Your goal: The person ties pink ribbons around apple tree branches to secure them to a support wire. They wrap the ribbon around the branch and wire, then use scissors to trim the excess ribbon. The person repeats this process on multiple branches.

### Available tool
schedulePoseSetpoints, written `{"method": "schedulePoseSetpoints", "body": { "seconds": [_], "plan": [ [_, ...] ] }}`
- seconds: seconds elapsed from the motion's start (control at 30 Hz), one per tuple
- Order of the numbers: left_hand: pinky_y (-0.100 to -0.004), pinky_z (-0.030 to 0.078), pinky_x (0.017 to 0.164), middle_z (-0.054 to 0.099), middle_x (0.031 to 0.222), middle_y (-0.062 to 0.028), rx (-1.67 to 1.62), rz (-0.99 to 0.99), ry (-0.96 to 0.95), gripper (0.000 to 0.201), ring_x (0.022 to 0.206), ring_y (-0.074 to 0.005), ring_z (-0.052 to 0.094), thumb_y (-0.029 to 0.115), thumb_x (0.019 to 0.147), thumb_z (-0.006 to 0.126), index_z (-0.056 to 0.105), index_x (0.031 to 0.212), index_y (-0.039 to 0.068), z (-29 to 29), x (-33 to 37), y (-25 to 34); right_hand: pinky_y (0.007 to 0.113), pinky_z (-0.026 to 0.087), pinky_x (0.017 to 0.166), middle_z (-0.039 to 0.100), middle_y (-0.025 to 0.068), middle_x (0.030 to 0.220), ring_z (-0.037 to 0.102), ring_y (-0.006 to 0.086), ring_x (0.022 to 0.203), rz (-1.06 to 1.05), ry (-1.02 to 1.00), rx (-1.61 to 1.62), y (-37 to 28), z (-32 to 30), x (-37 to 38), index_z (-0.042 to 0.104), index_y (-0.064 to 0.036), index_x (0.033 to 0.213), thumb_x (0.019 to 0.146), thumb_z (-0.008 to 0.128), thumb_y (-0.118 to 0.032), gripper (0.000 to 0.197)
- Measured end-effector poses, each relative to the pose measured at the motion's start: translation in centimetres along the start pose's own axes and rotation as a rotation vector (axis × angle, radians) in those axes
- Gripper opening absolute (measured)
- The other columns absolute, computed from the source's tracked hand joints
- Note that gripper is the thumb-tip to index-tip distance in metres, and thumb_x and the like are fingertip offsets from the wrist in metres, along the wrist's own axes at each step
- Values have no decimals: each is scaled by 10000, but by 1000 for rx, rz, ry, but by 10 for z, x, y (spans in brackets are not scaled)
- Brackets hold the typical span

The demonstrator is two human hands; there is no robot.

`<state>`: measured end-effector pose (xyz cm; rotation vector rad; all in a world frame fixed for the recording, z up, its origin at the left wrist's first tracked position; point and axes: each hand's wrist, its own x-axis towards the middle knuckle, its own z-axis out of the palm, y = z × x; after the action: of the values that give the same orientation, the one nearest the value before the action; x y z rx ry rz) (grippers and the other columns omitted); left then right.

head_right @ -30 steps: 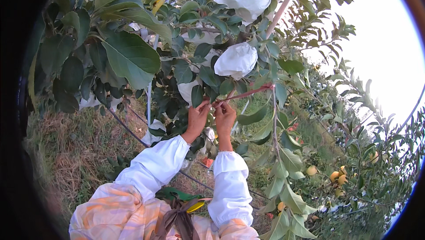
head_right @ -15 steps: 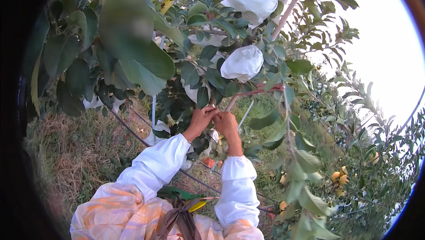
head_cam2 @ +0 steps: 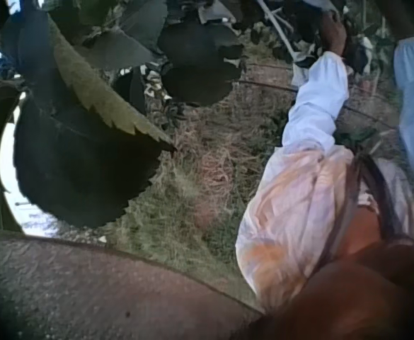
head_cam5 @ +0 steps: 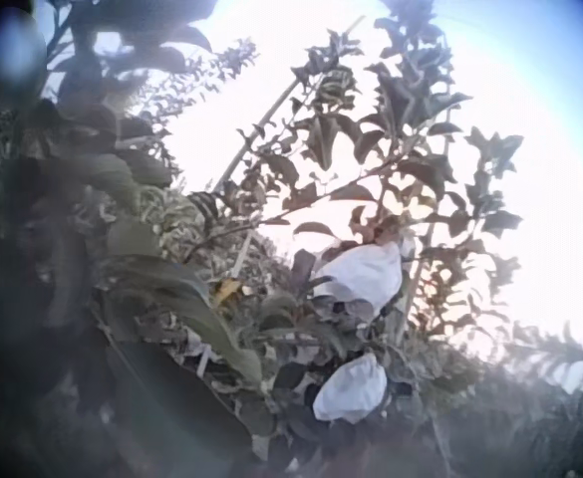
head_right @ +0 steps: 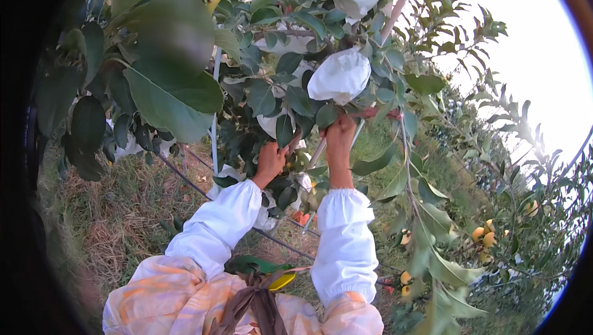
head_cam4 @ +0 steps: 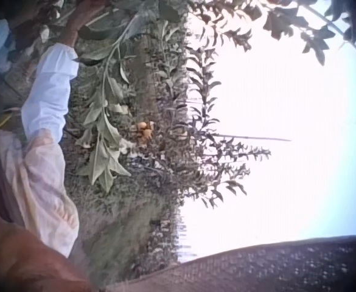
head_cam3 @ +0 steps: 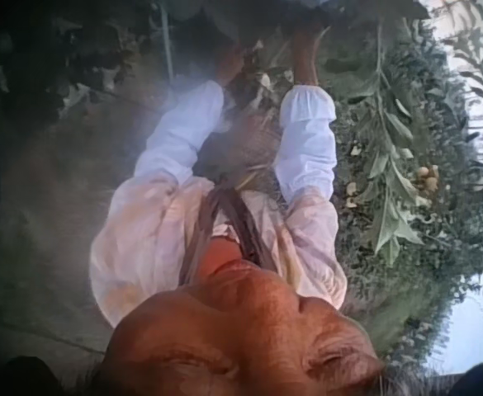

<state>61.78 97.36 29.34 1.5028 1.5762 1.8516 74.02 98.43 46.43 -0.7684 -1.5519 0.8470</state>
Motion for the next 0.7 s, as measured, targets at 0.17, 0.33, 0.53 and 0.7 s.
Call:
{"method": "schedulePoseSetpoints", "body": {
  "seconds": [0.17,0.33,0.53,0.7],
  "plan": [
    [-294,436,428,580,556,-95,-317,-394,-274,187,432,-157,560,111,888,527,623,800,-23,0,-13,34,258,396,487,563,50,641,511,114,517,101,-19,33,-13,-2,-12,568,0,770,877,535,-117,162],
    [-255,491,654,659,879,-84,-553,-368,-616,336,774,-142,640,49,902,488,500,1222,-55,-42,-47,54,256,446,568,617,88,840,578,113,657,200,-106,138,-46,-34,-61,558,47,1080,882,550,-108,252],
    [-289,470,827,617,1085,-95,-704,-390,-1275,421,996,-164,603,70,906,507,438,1313,-14,-88,-80,58,241,449,621,621,90,938,568,116,700,474,29,328,-44,-135,-213,539,24,1161,914,528,-141,297],
    [-281,461,855,615,1081,-68,-596,-507,-1589,393,985,-155,597,176,909,550,513,1264,14,-117,-113,47,251,452,631,620,71,955,580,116,731,741,148,-46,10,-146,-359,559,-4,1145,918,518,-153,275]
  ]
}}
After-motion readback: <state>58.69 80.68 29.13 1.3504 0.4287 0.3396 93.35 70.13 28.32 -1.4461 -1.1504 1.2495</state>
